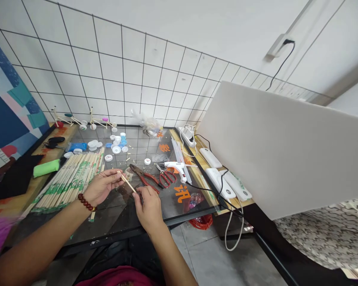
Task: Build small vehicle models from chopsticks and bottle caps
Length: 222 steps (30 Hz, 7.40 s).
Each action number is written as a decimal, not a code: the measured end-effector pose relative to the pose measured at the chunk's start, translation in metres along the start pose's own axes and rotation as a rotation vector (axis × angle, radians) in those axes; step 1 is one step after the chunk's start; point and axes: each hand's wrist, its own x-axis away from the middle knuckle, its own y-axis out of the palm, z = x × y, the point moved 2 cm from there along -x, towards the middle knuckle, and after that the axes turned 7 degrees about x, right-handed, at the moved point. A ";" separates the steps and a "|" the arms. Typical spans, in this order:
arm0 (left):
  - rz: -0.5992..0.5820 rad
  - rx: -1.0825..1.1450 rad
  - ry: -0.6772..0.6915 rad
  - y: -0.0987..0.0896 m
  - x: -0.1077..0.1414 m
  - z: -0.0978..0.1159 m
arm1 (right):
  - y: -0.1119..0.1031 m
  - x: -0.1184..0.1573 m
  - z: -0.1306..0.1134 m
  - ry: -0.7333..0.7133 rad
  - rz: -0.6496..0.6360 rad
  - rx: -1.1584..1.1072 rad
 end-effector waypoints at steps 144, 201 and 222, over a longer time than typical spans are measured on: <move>-0.076 -0.113 -0.081 0.004 0.007 -0.016 | -0.026 -0.062 0.041 0.027 -0.283 0.365; -0.191 -0.486 0.049 0.008 0.011 -0.017 | -0.049 -0.067 0.014 0.054 -0.855 0.245; -0.135 -0.815 0.371 0.004 0.010 -0.003 | -0.031 -0.070 0.012 0.043 -0.717 0.482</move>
